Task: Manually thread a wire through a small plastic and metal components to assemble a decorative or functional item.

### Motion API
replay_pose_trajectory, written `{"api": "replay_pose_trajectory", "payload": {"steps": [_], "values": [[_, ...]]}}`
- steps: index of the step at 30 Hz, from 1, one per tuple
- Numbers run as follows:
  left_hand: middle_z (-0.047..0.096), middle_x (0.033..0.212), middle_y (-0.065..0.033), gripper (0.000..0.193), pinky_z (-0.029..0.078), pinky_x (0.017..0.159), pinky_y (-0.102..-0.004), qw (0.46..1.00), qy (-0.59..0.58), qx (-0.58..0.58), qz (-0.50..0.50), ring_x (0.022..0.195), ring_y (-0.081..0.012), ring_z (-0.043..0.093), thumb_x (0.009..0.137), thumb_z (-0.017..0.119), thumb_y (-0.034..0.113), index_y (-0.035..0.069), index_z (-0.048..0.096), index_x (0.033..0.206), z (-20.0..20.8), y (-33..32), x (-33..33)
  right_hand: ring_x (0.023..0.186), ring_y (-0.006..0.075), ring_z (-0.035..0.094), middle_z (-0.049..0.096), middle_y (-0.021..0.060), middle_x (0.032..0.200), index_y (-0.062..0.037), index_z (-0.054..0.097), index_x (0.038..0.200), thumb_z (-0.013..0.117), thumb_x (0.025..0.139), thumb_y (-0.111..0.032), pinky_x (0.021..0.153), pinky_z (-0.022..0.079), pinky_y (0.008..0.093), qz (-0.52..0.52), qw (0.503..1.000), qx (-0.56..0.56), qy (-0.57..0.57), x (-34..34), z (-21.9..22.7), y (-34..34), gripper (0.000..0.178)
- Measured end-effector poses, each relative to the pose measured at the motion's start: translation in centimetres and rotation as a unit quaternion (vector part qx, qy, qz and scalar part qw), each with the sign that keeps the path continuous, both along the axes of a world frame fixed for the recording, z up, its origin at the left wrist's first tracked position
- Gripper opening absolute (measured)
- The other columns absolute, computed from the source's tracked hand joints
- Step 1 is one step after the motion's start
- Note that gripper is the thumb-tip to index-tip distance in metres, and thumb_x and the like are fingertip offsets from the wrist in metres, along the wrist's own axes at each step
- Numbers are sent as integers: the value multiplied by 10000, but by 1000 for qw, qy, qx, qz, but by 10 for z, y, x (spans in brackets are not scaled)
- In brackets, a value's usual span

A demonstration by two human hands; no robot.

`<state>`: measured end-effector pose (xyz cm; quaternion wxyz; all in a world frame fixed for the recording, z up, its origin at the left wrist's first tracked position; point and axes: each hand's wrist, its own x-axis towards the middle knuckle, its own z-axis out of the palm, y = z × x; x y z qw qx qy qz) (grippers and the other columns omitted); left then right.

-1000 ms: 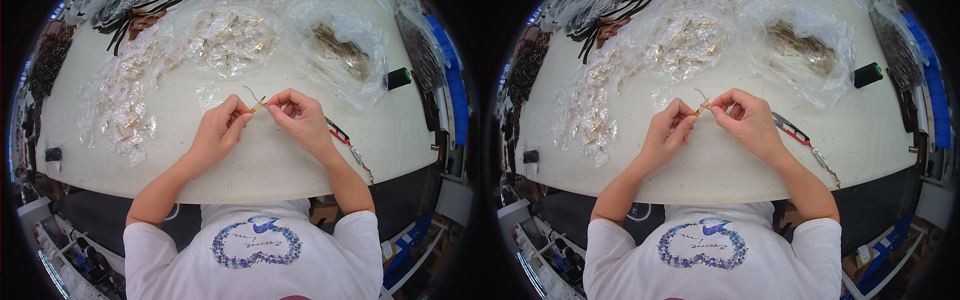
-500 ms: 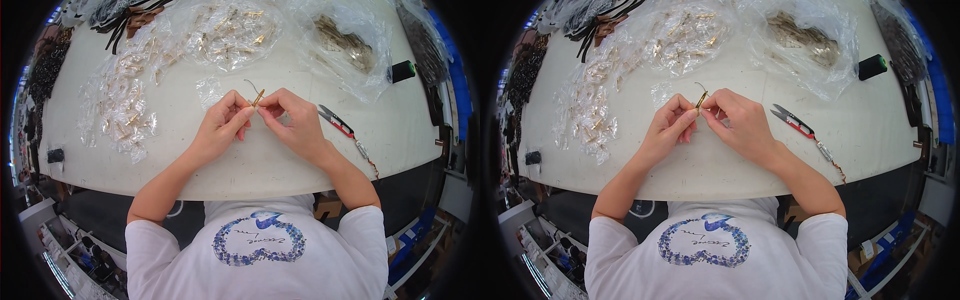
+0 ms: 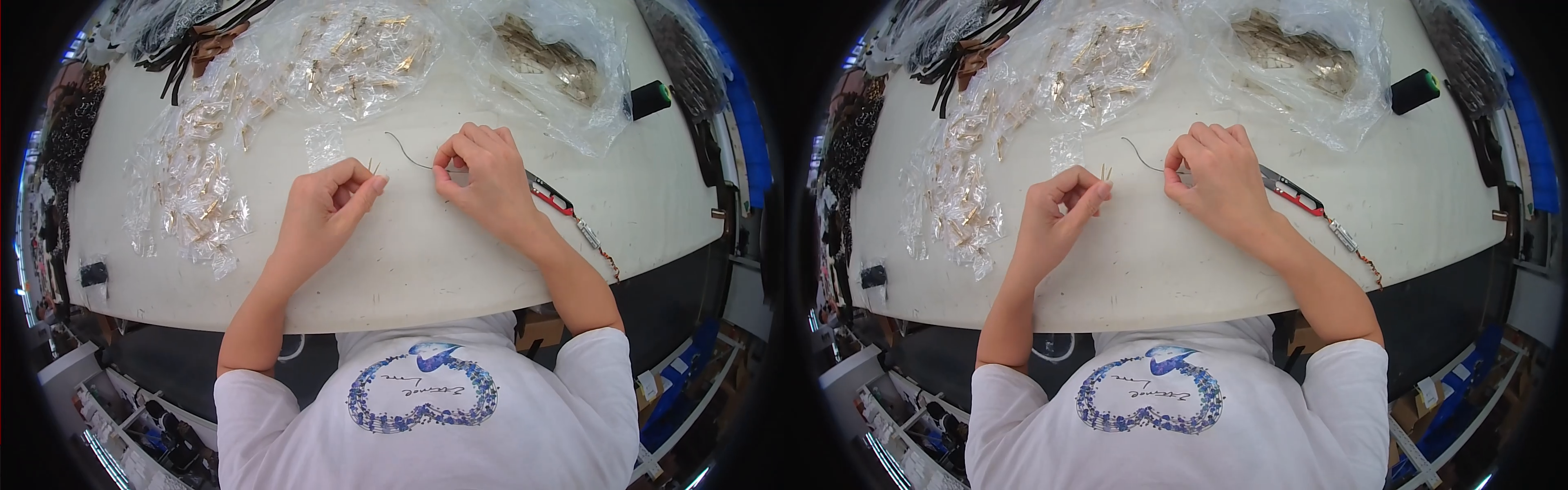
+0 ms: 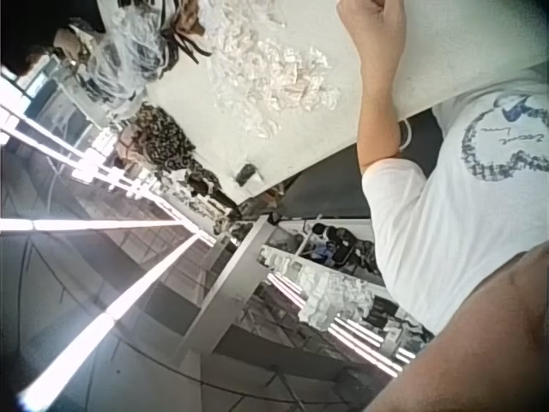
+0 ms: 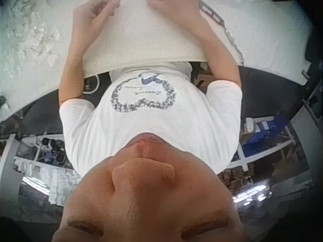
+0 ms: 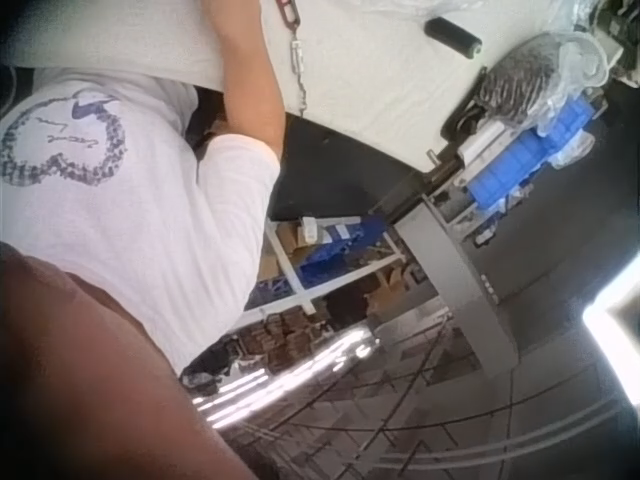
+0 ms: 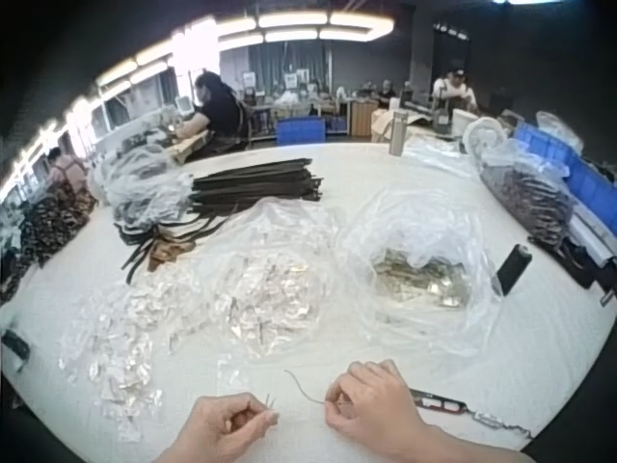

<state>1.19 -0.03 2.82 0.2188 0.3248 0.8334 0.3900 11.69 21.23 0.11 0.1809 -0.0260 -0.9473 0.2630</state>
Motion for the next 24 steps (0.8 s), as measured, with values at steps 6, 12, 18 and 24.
{"api": "replay_pose_trajectory", "payload": {"steps": [6,12,18,24], "values": [[710,917,-51,272,466,609,-208,889,-423,175,34,684,-73,595,999,609,213,-9,713,1116,-4,16,14,721,207,533,526,17,761,-107,599,763,748,689,-65,734,408,342,67,992,-49,99,8,15,-24,171],[705,898,-33,211,450,618,-187,888,-402,221,27,705,-49,598,980,630,169,5,713,1085,-15,6,4,750,204,561,552,23,788,-114,594,785,751,694,-55,753,420,338,120,983,0,140,9,7,-39,191],[719,923,-47,163,492,657,-213,930,-308,198,24,785,-72,639,969,646,138,17,731,1040,-5,2,0,758,183,585,626,29,868,-104,664,914,758,746,-47,778,421,323,96,979,-140,116,10,20,-16,201],[715,892,-35,148,500,663,-203,954,-228,193,2,768,-60,628,974,640,110,12,727,1044,-6,3,9,778,154,590,637,15,870,-103,691,966,764,766,-55,822,396,326,42,974,-175,138,7,29,-19,218]]}}
